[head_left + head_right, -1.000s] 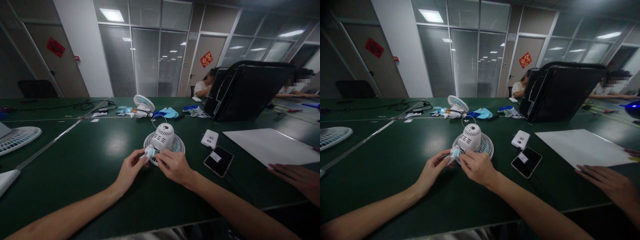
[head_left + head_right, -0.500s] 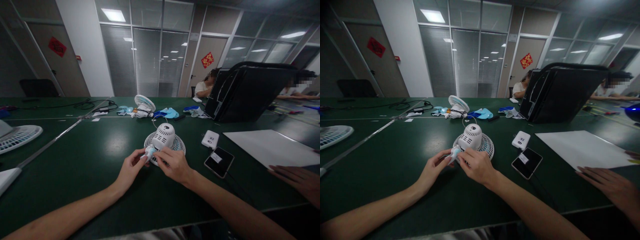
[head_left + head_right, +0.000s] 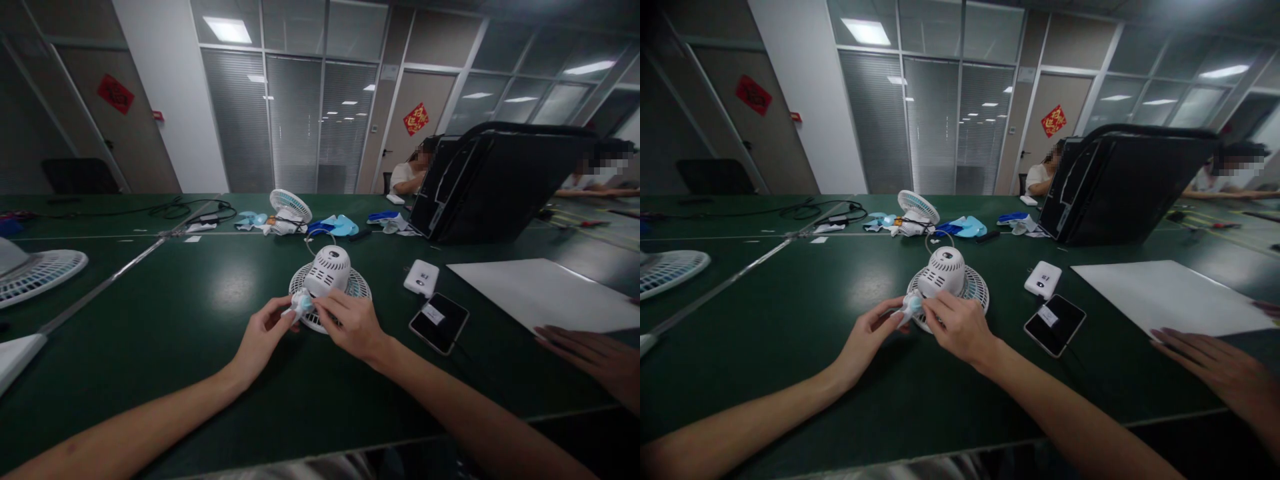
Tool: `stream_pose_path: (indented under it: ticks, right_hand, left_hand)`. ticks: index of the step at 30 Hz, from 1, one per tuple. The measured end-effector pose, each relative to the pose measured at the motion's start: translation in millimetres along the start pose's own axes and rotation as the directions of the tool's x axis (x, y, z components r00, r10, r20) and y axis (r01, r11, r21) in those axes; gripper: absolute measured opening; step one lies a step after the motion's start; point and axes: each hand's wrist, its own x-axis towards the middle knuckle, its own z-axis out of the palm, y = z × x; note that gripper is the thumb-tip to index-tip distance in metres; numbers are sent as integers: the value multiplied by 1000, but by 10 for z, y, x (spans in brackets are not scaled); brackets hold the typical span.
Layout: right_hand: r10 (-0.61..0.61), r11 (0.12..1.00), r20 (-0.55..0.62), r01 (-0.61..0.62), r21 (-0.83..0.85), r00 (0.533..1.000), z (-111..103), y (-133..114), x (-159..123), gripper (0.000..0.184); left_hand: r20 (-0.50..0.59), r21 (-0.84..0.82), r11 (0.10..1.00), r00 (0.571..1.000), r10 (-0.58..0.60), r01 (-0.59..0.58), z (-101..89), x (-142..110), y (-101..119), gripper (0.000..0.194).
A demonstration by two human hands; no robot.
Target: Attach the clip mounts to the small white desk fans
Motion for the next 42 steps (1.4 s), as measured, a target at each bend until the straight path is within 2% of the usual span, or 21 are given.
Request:
stream_pose_path:
  ticks: [4, 9, 15, 19, 25, 30, 35, 40, 42]
  right_hand:
    - [-47, 999, 38, 47, 4, 998, 4, -17, -17, 20]
    - [14, 1000, -19, -14, -7, 1000, -5, -2, 15, 19]
    - [-34, 999, 18, 34, 8, 999, 18, -44, 0, 19]
    - [14, 1000, -42, -14, 6, 999, 26, -36, 23, 19]
    - [-1, 1000, 28, 0, 7, 1000, 16, -63, -8, 19]
    - [47, 999, -40, -47, -6, 998, 17, -60, 20, 19]
    - [11, 1000, 21, -10, -10, 1000, 13, -75, -1, 19]
    - [61, 998, -30, -61, -15, 998, 8, -84, 27, 18]
    - [54, 998, -14, -54, -16, 998, 2, -86, 14, 18]
  left_hand:
    - [-8, -15, 1000, 1000, 2, -3, 10, -6, 16, 43]
    - [-5, -4, 1000, 1000, 9, -9, 16, -3, 32, 43]
    - [-23, -17, 1000, 1000, 4, -4, 26, 2, 45, 45]
    - [-11, -8, 1000, 1000, 8, -8, 23, -7, 40, 44]
    - [-36, -15, 1000, 999, -2, 2, 23, -1, 37, 45]
    - [-19, 9, 1000, 1000, 2, -2, 23, -12, 44, 44]
    - [-30, 12, 1000, 1000, 3, -3, 21, -1, 54, 45]
    - [-16, 21, 1000, 1000, 10, -9, 25, -6, 59, 43]
    - [-23, 15, 1000, 1000, 10, -9, 30, -8, 63, 43]
